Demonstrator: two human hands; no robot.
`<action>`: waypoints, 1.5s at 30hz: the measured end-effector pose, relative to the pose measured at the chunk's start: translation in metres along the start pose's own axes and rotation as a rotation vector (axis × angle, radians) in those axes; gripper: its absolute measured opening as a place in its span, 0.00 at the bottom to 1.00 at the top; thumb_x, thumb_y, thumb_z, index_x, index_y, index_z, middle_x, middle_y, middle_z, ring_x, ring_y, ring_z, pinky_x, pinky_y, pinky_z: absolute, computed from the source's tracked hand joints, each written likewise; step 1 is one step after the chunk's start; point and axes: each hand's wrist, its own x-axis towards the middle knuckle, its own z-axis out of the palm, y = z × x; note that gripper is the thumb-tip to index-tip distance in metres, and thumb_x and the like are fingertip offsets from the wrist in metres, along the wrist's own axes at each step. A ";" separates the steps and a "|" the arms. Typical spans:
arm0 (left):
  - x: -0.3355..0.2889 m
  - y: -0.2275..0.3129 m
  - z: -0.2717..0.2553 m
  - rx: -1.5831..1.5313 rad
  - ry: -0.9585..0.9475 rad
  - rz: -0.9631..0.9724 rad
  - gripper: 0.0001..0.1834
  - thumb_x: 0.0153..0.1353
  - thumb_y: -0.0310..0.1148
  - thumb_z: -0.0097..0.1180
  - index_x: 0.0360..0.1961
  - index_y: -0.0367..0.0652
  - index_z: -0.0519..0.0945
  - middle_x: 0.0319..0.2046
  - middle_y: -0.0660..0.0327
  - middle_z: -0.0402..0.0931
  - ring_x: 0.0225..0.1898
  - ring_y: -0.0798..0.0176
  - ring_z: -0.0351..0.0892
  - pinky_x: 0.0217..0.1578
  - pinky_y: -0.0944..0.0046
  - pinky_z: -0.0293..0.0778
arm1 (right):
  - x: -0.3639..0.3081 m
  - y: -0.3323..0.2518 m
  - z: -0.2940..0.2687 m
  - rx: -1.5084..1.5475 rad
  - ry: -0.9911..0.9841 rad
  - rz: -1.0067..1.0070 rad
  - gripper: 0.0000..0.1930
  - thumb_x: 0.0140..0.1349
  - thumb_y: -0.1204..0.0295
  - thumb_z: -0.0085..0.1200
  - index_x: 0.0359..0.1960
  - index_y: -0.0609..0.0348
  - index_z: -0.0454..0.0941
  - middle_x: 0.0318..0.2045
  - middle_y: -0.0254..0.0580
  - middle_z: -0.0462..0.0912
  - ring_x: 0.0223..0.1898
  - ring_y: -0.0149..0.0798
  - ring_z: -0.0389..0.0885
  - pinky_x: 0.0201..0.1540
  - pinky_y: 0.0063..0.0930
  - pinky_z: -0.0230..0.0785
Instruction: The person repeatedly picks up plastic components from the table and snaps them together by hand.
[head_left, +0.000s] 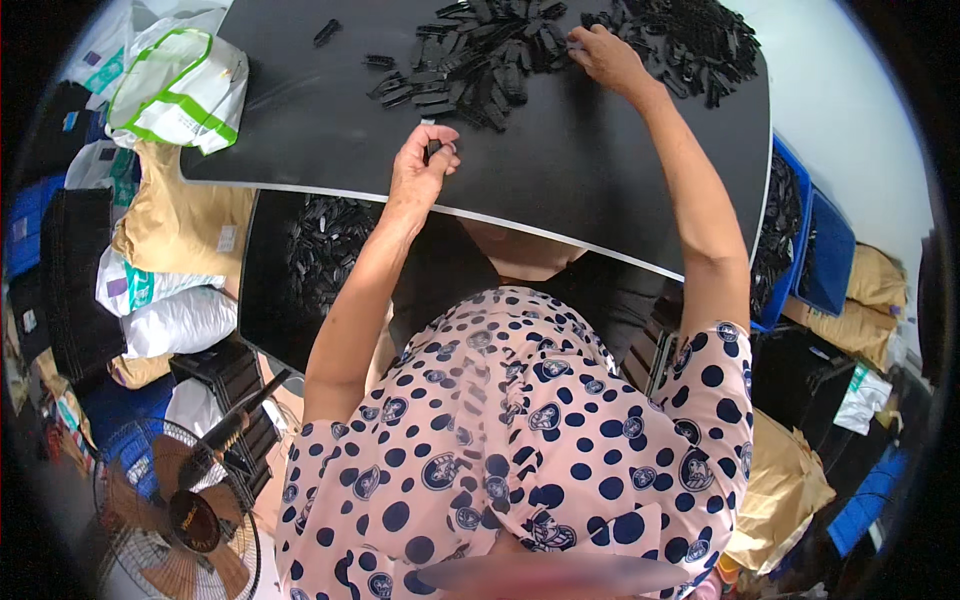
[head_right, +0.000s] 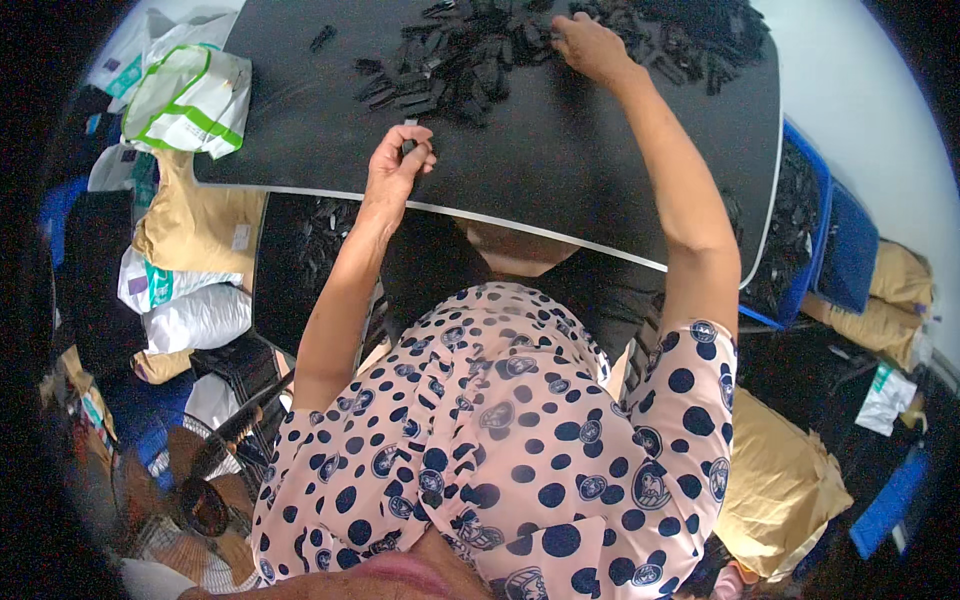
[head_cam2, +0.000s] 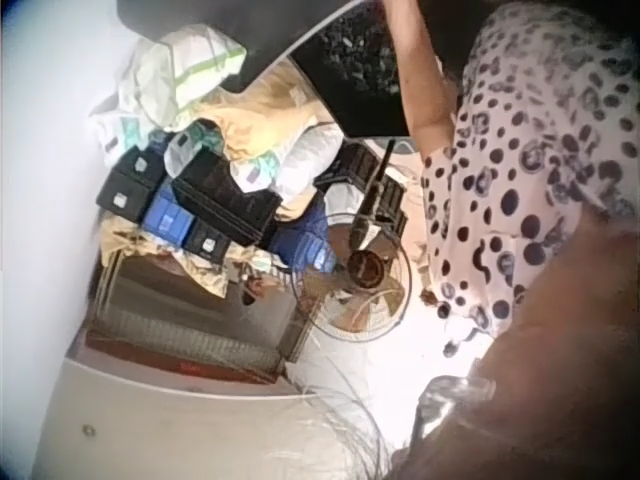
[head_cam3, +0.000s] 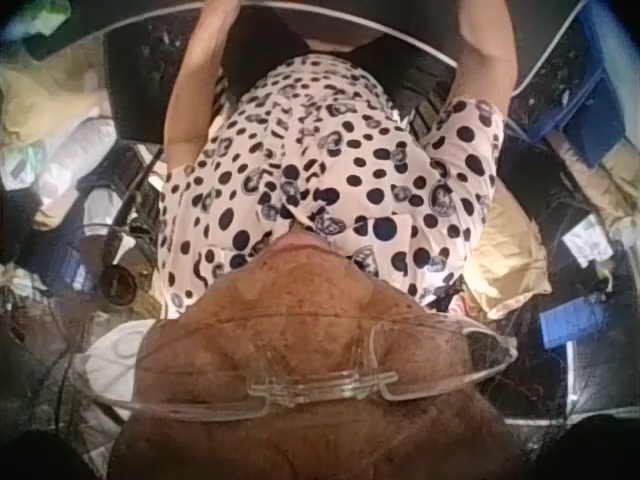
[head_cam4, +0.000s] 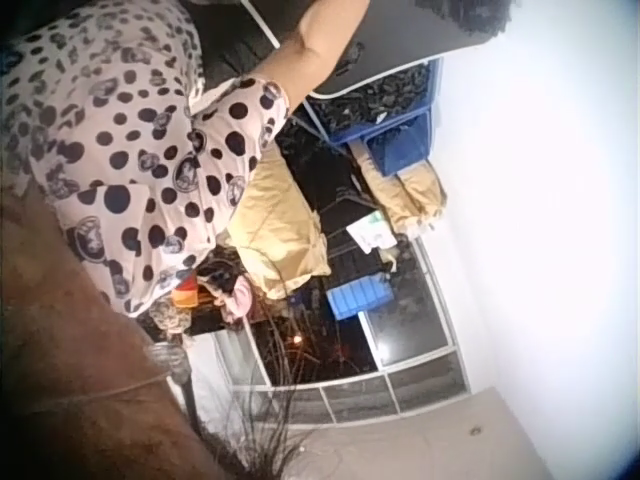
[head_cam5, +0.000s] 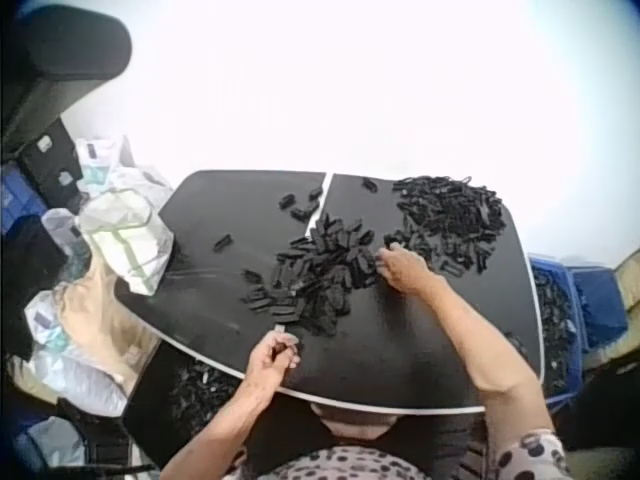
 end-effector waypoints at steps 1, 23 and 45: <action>0.004 -0.005 -0.007 0.140 0.055 -0.007 0.05 0.60 0.23 0.50 0.37 0.40 0.75 0.27 0.64 0.75 0.28 0.71 0.74 0.32 0.72 0.70 | 0.002 -0.005 0.001 0.012 -0.002 -0.011 0.15 0.61 0.64 0.52 0.49 0.50 0.69 0.38 0.46 0.74 0.40 0.51 0.76 0.40 0.43 0.70; 0.054 -0.003 -0.044 1.214 0.031 0.468 0.10 0.58 0.36 0.54 0.39 0.44 0.75 0.34 0.53 0.76 0.35 0.46 0.78 0.35 0.50 0.73 | -0.101 -0.095 -0.031 2.177 -0.095 0.786 0.12 0.68 0.68 0.42 0.46 0.62 0.71 0.34 0.42 0.78 0.31 0.34 0.78 0.29 0.20 0.73; 0.028 -0.007 -0.046 1.090 -0.352 0.593 0.14 0.56 0.25 0.54 0.45 0.43 0.76 0.39 0.58 0.75 0.30 0.57 0.78 0.31 0.61 0.74 | -0.121 -0.157 -0.045 1.822 -0.348 0.731 0.12 0.64 0.71 0.51 0.47 0.61 0.71 0.33 0.37 0.78 0.27 0.24 0.74 0.26 0.14 0.66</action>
